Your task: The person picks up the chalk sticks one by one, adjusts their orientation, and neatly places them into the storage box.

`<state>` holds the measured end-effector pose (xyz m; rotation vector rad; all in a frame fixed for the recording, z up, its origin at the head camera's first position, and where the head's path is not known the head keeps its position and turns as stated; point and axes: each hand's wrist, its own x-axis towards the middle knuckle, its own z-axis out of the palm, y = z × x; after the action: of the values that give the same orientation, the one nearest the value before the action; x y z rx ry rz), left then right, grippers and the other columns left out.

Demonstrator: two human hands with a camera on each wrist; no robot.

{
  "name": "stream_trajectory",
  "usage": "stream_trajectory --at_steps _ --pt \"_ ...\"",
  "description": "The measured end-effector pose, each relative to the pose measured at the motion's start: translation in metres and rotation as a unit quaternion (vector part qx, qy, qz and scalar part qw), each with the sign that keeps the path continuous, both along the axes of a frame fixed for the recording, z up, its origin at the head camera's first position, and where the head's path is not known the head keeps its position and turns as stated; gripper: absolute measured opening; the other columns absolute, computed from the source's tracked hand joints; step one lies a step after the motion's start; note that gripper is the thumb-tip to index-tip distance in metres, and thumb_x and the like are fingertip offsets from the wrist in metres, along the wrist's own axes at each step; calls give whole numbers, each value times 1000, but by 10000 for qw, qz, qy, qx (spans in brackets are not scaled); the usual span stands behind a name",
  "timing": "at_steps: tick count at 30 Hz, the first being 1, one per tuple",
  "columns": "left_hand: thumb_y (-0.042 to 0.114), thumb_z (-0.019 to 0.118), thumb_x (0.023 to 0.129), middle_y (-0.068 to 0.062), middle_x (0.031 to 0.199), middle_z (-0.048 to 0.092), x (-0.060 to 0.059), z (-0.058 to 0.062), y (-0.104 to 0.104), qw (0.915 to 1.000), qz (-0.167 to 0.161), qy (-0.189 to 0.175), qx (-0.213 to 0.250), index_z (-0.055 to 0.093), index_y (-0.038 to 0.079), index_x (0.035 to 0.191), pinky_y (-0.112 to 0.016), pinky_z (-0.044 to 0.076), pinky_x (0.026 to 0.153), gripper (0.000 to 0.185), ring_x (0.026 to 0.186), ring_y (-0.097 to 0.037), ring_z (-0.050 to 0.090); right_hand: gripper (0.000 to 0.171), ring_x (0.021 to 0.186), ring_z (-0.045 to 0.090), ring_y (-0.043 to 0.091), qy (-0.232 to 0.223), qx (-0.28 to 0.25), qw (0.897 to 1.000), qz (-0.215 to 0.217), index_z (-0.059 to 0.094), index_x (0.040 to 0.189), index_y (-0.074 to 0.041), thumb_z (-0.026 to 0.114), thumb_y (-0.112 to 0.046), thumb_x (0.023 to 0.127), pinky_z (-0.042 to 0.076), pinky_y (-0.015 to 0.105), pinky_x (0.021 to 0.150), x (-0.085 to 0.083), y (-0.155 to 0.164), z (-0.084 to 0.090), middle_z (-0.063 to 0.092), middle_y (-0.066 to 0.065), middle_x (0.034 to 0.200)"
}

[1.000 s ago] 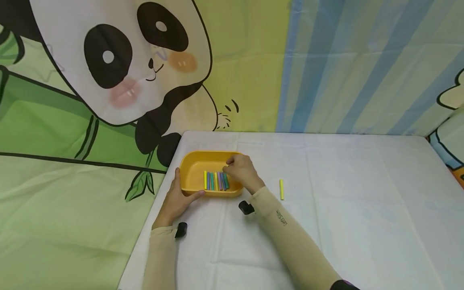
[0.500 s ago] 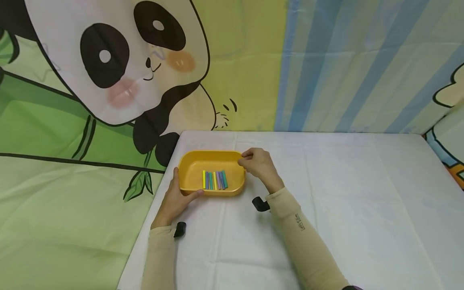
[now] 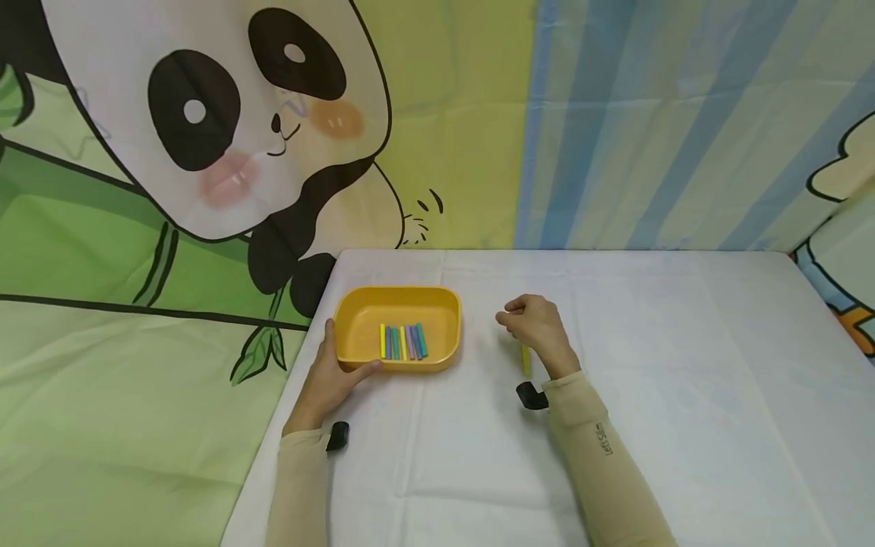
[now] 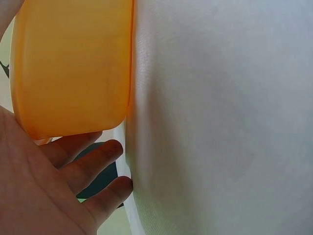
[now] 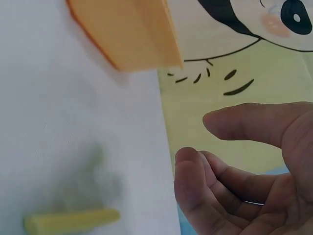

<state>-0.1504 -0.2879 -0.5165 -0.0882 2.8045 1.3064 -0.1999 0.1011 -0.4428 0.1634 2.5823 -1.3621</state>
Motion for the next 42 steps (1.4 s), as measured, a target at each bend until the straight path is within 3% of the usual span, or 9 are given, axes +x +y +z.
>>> stream_trajectory --at_steps 10,21,33,42 --pt "68 80 73 -15 168 6 0 0 1 10000 -36 81 -39 -20 34 159 -59 17 120 136 152 -34 14 42 97 65 28 -268 600 9978 -50 65 123 -1 66 -32 93 53 42 81 14 35 -21 67 17 119" --pt "68 80 74 -15 168 6 0 -1 0 10000 -19 45 -58 -20 35 159 -60 17 120 135 152 -35 14 42 104 63 33 -330 1010 9943 -47 66 121 3 71 -26 91 55 45 86 22 31 -44 67 18 118" --pt "67 81 73 -14 169 6 -1 -1 0 9999 -57 130 9 -19 35 159 -59 17 120 136 152 -34 15 40 92 68 29 -88 1112 9937 -46 67 119 6 69 -13 84 59 43 75 23 25 -45 71 17 106" --pt "68 80 73 -14 169 7 1 0 0 10000 -26 81 8 -19 35 159 -59 18 120 135 152 -34 16 38 97 66 31 -188 935 9954 -86 70 118 3 69 -16 86 58 42 79 20 29 -45 70 20 113"
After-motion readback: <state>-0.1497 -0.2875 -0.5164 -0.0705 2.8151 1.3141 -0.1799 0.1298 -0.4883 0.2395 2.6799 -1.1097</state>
